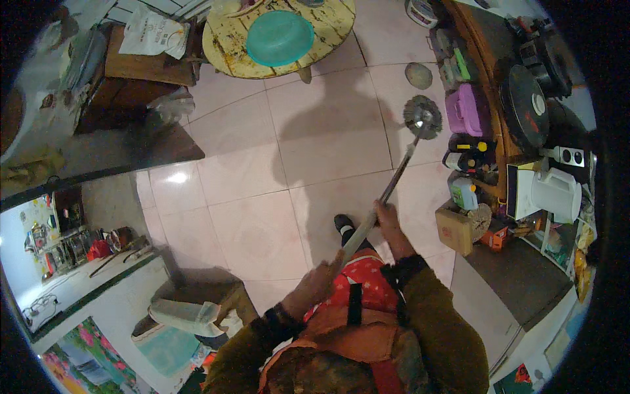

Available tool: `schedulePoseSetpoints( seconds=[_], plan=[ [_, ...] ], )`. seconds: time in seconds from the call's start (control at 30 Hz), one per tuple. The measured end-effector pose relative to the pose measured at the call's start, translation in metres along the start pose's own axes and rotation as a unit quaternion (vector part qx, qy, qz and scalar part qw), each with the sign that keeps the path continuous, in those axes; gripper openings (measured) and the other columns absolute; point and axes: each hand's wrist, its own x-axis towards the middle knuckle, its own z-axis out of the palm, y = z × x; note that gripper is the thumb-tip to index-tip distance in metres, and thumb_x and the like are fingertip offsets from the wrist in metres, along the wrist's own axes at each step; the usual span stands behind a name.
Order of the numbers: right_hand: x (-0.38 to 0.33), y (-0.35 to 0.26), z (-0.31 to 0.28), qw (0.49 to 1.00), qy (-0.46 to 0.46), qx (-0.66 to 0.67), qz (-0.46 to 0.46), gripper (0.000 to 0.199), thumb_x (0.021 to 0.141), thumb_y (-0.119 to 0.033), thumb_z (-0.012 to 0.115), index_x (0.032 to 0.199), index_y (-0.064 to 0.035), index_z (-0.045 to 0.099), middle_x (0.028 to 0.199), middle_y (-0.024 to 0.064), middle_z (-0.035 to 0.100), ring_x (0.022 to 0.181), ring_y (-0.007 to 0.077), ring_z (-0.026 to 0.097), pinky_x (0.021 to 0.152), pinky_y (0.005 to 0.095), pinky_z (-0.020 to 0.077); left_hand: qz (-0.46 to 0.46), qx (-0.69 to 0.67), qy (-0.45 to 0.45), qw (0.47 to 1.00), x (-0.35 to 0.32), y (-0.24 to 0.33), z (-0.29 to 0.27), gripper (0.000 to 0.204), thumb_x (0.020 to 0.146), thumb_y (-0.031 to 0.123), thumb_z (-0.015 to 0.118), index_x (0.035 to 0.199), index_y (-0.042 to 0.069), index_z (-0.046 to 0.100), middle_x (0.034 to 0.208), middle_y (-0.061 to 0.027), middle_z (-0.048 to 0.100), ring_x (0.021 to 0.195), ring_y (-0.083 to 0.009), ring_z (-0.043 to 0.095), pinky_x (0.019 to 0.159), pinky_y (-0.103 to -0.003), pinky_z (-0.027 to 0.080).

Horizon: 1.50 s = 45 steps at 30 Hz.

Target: The person mops a tiled floor using a spin mop, moving around furniture and appliances. They briefly pick up a red plastic jug, walk to another area, and return to continue mopping.

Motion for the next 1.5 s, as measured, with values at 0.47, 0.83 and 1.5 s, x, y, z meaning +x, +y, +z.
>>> schedulePoseSetpoints(
  seconds=[0.47, 0.83, 1.5],
  plan=[
    [-0.006, 0.020, 0.055, 0.981, -0.058, -0.187, 0.006, 0.038, 0.087, -0.037, 0.059, 0.099, -0.0009, 0.055, 0.077, 0.0117, 0.060, 0.068, 0.0266, 0.060, 0.054, 0.0454, 0.0473, -0.156, 0.050, 0.001, 0.986, -0.072, 0.013, -0.020, 0.069, 0.084, 0.010, 0.052, 0.146, 0.014, 0.023, 0.085, -0.0256, 0.057, 0.068, -0.0458, 0.062, 0.057, -0.055, 0.050],
    [-0.017, -0.021, -0.026, 0.999, -0.035, 0.036, -0.021, 0.041, 0.081, -0.039, 0.065, 0.101, -0.0040, 0.055, 0.068, 0.0097, 0.056, 0.060, 0.0232, 0.056, 0.048, 0.0375, 0.0473, -0.019, 0.005, -0.031, 0.999, -0.014, 0.021, 0.016, 0.075, 0.078, -0.001, 0.048, 0.147, 0.006, 0.019, 0.084, -0.0292, 0.054, 0.070, -0.0466, 0.059, 0.063, -0.054, 0.050],
    [-0.094, -0.048, 0.154, 0.976, -0.208, -0.054, 0.034, 0.036, 0.083, -0.031, 0.060, 0.066, 0.0012, 0.056, 0.055, 0.0131, 0.058, 0.040, 0.0238, 0.058, 0.035, 0.0336, 0.0454, -0.184, 0.094, 0.142, 0.968, -0.166, -0.030, -0.002, 0.072, 0.079, 0.004, 0.053, 0.145, 0.017, 0.029, 0.079, -0.0203, 0.058, 0.064, -0.0399, 0.061, 0.055, -0.053, 0.048]
  ],
)
